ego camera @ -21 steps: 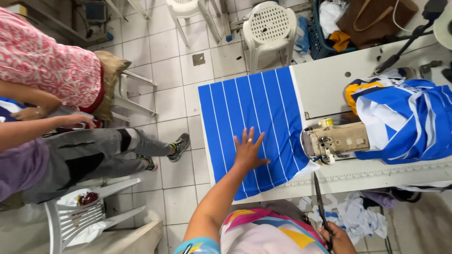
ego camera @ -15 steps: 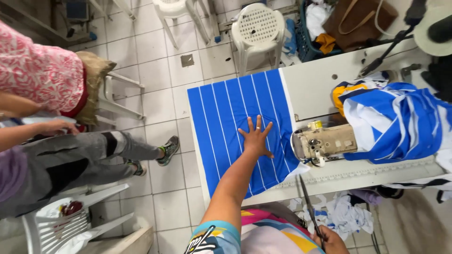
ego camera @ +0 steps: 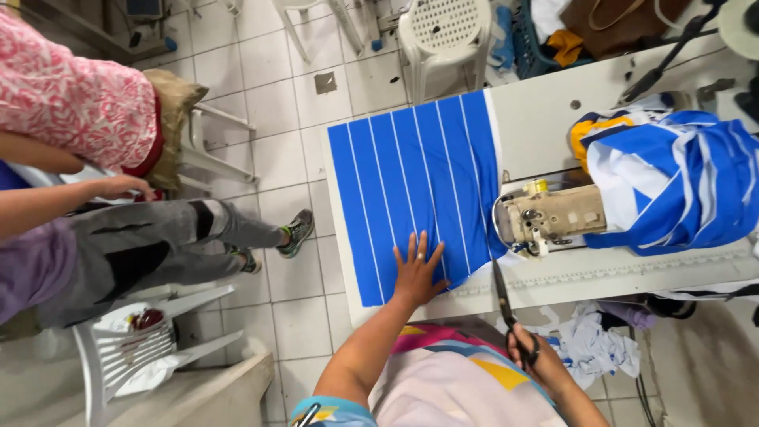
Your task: Cutting strips of blue fabric with white stripes using scissors on a work table.
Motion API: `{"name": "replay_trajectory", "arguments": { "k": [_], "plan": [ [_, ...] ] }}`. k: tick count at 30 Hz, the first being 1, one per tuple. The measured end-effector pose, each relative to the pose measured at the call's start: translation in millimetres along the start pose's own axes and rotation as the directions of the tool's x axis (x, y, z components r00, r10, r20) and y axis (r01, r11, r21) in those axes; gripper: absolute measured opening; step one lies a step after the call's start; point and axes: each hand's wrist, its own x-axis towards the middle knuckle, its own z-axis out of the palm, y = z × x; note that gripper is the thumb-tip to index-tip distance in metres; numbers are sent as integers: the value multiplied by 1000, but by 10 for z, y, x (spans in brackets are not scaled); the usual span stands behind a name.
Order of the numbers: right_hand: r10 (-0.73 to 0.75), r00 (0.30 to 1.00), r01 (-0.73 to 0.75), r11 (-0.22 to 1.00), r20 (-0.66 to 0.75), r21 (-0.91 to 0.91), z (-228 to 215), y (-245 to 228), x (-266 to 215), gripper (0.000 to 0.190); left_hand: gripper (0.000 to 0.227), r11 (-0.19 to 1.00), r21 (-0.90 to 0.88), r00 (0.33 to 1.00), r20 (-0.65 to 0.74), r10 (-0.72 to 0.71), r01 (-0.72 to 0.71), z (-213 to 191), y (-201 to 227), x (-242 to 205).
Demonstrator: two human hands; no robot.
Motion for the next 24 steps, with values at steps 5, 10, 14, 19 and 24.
{"name": "replay_trajectory", "arguments": {
  "k": [5, 10, 14, 19, 24],
  "plan": [
    [75, 995, -68, 991, -62, 117, -387, 330, -201, 46, 80, 999, -32, 993, 115, -35, 39, 117, -221, -836],
    [53, 997, -50, 998, -60, 46, -276, 277, -305, 46, 82, 995, -29, 964, 253, -86, 96, -18, -361, -1221],
    [21, 1000, -22, 997, -3, -78, -93, 358, -310, 43, 75, 999, -35, 970, 242, -20, 29, 130, -565, -1383],
    [6, 991, -56, 923, -131, -381, -21, 648, -471, 43, 70, 998, -25, 977, 203, 58, -54, 190, -880, -1629],
    [137, 986, -71, 863, 96, -500, 343, 1032, -355, 39, 82, 989, 98, 990, 87, 107, -115, 263, -1244, -1814]
  ]
}}
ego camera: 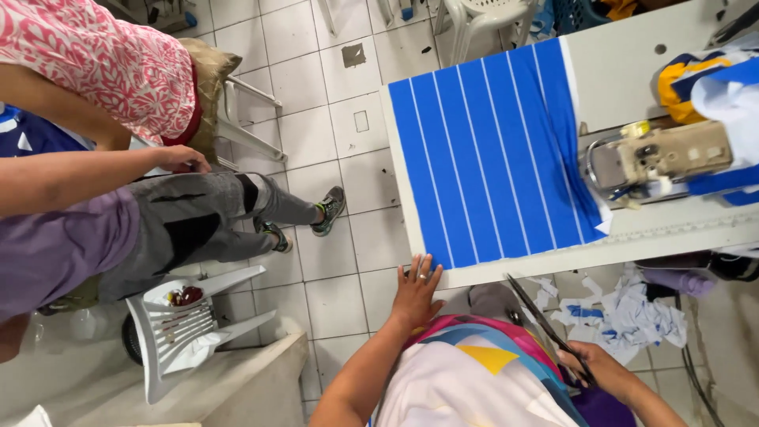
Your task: Cutting strips of blue fabric with white stripes using scissors on a work table.
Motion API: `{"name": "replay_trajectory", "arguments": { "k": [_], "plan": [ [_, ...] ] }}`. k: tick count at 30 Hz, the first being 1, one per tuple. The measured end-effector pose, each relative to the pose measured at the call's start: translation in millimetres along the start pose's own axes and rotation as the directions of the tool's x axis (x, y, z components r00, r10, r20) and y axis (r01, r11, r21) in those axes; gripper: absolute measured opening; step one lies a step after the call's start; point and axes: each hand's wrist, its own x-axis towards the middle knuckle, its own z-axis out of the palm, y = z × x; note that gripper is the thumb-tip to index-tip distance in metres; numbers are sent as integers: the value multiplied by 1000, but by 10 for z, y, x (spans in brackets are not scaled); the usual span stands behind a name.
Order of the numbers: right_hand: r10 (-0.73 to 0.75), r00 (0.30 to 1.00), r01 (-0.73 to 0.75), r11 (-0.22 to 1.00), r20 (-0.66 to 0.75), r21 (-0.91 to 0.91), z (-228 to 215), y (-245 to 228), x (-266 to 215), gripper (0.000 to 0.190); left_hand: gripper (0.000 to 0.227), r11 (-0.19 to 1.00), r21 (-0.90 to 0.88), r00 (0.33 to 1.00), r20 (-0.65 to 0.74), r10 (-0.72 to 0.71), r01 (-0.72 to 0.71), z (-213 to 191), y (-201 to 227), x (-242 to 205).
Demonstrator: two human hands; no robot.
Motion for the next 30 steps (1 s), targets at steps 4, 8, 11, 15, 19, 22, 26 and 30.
{"name": "replay_trajectory", "arguments": {
  "k": [4, 8, 11, 15, 19, 22, 26, 30],
  "plan": [
    [72, 991, -74, 997, 116, 11, 634, -424, 152, 45, 80, 999, 27, 998, 62, 29, -30, -127, -191, -50],
    [-108, 993, 109, 993, 39, -38, 1243, -624, 430, 41, 82, 997, 0, 993, 92, 72, -72, -262, -232, -75],
    [-180, 978, 176, 983, -102, -47, 1606, -630, 665, 44, 81, 998, -31, 980, 189, 59, -54, -375, -245, -87],
    [-204, 961, 202, 979, -188, -28, 1849, -533, 948, 44, 79, 997, -39, 966, 247, 76, -68, -496, -262, -71],
    [-219, 949, 208, 975, -227, -73, 1890, -423, 1126, 48, 79, 996, -48, 963, 254, 84, -74, -510, -293, -80],
    [-234, 907, 194, 970, -350, -144, 1878, -202, 1312, 47, 80, 995, -49, 963, 254, 92, -82, -435, -330, -71],
    [-188, 914, 156, 981, -359, -116, 1907, -692, 965, 45, 83, 988, -99, 957, 255, 141, -120, -394, -364, -54],
    [-147, 942, 95, 979, -303, -180, 1964, -1493, 663, 54, 82, 989, -112, 956, 264, 127, -101, -465, -356, -80]
  ]
}}
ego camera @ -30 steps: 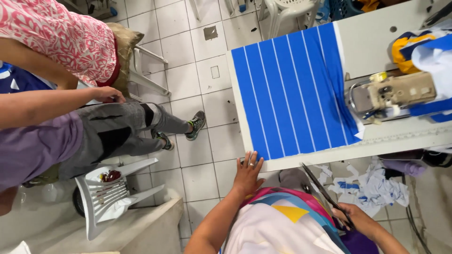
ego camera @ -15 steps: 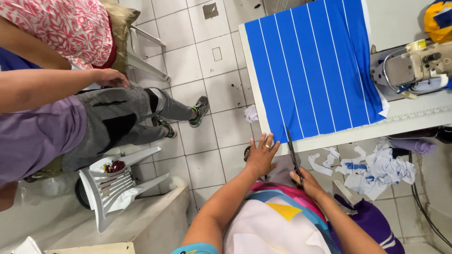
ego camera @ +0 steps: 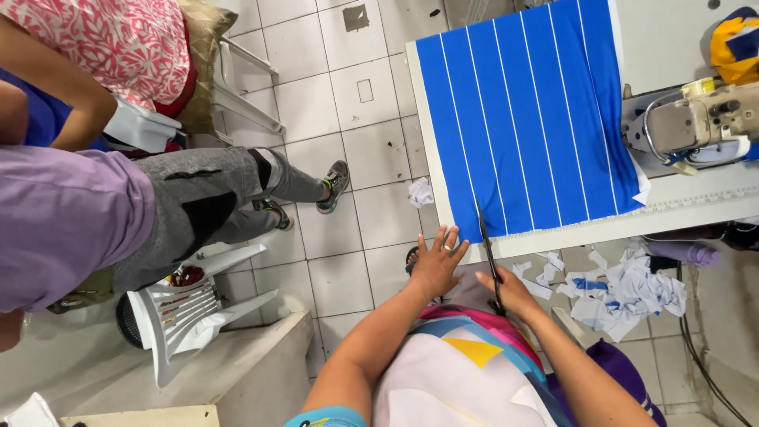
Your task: Cutting strips of blue fabric with white stripes using scissors on a work table.
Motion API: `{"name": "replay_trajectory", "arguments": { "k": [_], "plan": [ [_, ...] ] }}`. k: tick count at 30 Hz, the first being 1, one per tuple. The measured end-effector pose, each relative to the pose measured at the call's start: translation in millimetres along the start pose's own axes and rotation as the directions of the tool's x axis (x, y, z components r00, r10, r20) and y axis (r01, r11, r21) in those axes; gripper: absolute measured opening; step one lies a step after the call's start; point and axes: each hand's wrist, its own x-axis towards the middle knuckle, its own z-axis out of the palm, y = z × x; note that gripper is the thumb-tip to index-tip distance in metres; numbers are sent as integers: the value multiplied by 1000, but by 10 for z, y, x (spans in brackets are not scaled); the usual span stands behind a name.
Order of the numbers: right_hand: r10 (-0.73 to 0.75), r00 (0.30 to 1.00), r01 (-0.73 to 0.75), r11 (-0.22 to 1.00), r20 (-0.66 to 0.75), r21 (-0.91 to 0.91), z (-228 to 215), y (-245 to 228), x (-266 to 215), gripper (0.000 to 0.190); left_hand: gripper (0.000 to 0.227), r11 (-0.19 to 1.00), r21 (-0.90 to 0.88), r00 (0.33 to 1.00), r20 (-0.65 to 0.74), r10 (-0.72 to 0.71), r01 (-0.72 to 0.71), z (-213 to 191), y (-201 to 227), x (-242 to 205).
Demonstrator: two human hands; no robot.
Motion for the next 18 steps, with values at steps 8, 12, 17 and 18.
{"name": "replay_trajectory", "arguments": {
  "k": [8, 12, 17, 18],
  "plan": [
    [-12, 998, 10, 1000, -69, -23, 12, 6, 204, 50, 81, 1000, 21, 1000, -4, 1, -1, 13, -15, -12],
    [-19, 999, 19, 999, -30, -29, -69, -269, 431, 60, 78, 999, 38, 1000, 18, -17, 16, -13, 1, 12],
    [-53, 994, 44, 994, -92, -101, -114, -373, 392, 56, 77, 999, 8, 999, 22, -34, 34, 43, 4, 84],
    [-46, 994, 36, 994, -97, -101, -136, -372, 376, 56, 77, 999, 5, 999, 26, -34, 34, 72, 10, 101]
  ]
}}
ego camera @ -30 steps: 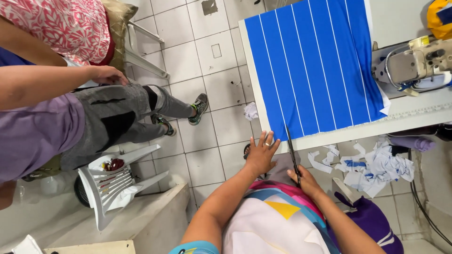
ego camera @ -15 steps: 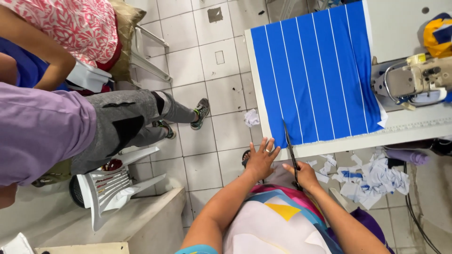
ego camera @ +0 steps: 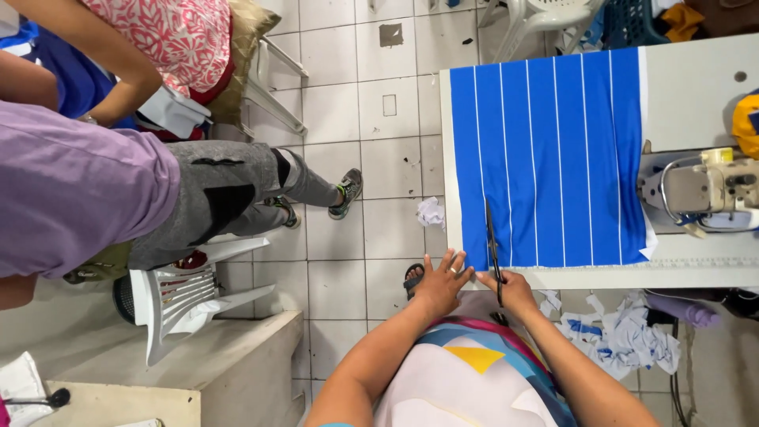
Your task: Cutting strips of blue fabric with white stripes using scissors on a work table.
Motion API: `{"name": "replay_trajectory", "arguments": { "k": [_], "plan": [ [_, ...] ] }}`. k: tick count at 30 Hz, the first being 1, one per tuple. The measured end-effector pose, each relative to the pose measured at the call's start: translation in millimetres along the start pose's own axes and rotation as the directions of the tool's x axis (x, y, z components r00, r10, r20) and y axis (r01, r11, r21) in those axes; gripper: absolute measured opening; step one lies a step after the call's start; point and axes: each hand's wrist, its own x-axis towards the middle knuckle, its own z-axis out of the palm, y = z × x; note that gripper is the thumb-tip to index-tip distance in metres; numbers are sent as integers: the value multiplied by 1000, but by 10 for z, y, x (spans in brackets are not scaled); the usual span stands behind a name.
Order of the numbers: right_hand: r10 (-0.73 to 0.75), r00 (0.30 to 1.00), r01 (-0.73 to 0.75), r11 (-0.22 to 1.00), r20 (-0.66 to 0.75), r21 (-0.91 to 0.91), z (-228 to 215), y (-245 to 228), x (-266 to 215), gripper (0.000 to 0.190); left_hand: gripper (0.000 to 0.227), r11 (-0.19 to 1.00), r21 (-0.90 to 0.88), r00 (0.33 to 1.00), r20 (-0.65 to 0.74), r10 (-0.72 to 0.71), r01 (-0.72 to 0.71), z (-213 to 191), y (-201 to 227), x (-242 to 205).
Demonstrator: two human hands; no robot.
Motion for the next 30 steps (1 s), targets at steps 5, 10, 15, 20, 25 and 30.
{"name": "replay_trajectory", "arguments": {
  "k": [5, 10, 15, 20, 25, 30],
  "plan": [
    [-12, 996, 4, 995, 88, 97, -95, -209, 244, 58, 74, 1000, 5, 999, -37, -30, 30, -70, 58, -20],
    [-70, 997, 64, 989, 42, 132, -119, -412, 343, 52, 69, 999, 18, 998, -59, -28, 29, 48, 12, 85],
    [-20, 986, -13, 980, 163, 198, -210, -567, 470, 56, 61, 999, 21, 999, -31, 29, -28, 94, -76, 186],
    [-90, 990, 67, 978, 110, 196, -144, -501, 979, 55, 56, 1000, -12, 999, -45, 13, -13, 36, -64, 219],
    [-96, 992, 73, 966, 81, 247, -152, -564, 1116, 54, 52, 999, -49, 997, -76, -2, -1, 77, -78, 279],
    [-94, 989, 66, 972, 113, 226, -172, -812, 1429, 63, 43, 998, -57, 995, -102, 20, -26, -101, -100, 172]
  ]
}}
